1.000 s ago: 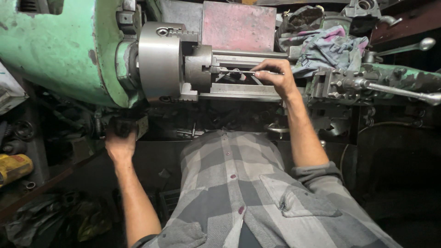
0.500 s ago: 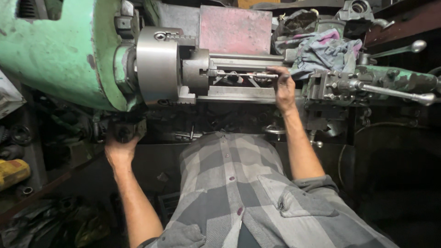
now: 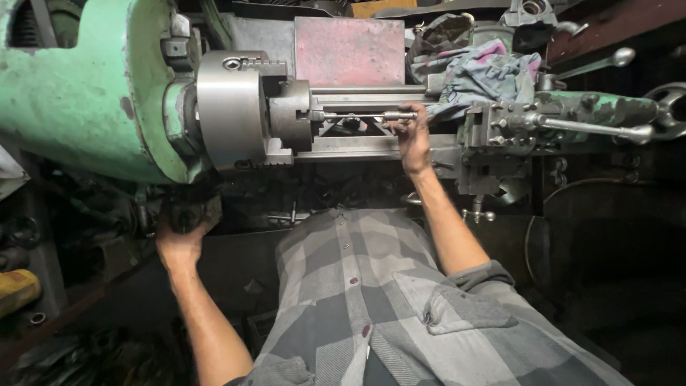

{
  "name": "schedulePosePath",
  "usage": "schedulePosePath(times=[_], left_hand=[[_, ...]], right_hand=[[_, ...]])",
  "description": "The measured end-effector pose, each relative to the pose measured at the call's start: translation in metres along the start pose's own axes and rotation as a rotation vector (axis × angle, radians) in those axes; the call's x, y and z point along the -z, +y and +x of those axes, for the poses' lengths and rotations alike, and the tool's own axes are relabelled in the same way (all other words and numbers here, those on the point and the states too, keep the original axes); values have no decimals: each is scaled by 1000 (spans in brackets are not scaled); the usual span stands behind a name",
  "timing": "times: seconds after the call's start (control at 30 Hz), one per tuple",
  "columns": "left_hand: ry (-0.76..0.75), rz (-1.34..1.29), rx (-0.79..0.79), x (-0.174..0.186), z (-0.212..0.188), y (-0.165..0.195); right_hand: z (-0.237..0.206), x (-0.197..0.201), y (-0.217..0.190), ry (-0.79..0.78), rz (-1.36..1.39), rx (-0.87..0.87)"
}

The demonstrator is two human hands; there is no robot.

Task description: The person searches through small parts boxes on a cluttered workbench, picks up a small metal component, and carries it to a lathe. They mount the component in the lathe chuck, tighten it, and work on it at the machine, turning and adjusting the part by hand and with a tool.

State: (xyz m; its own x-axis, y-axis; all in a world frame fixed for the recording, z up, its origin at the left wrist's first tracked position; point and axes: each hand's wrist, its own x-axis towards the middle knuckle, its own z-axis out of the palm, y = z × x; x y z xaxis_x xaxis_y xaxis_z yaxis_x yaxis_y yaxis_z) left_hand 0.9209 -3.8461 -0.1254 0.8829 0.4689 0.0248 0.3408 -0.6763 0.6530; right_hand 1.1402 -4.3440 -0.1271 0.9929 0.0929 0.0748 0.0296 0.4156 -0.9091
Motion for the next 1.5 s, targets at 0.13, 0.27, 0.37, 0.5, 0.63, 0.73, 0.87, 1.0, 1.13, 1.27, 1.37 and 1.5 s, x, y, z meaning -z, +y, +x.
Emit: schedulePosePath(times=[0.13, 0.27, 0.37, 0.5, 0.63, 0.73, 0.87, 1.0, 1.13, 1.27, 1.37, 1.5], left_hand=[[-30, -15, 57, 0, 2, -3], [-31, -50, 23, 1, 2, 0], [-46, -52, 41, 0, 2, 2], [-41, -72, 103, 0, 0, 2], [-20, -54, 41, 1, 0, 7], [-13, -65, 67, 3, 0, 13], [-6, 32, 83, 4, -1, 12], [50, 145, 146, -16, -9, -8], [198, 317, 29, -64, -20, -34], [222, 412, 20, -69, -19, -40], [188, 411, -13, -42, -12, -19], [179, 347, -33, -12, -5, 19]], right_hand=[[3, -2, 6, 13, 67, 23], [4, -7, -3, -13, 86, 42], [3, -13, -11, -33, 104, 88], [3, -21, -19, -82, 154, 162], [6, -23, -20, -33, 76, 201], [7, -22, -16, 96, -67, 163], [7, -20, -12, 150, -324, 210], [7, -22, -13, 206, -405, 197], [7, -25, -16, 226, -404, 154], [7, -27, -19, 217, -405, 144], [7, -27, -21, 211, -408, 116], [6, -29, -23, 210, -405, 92]])
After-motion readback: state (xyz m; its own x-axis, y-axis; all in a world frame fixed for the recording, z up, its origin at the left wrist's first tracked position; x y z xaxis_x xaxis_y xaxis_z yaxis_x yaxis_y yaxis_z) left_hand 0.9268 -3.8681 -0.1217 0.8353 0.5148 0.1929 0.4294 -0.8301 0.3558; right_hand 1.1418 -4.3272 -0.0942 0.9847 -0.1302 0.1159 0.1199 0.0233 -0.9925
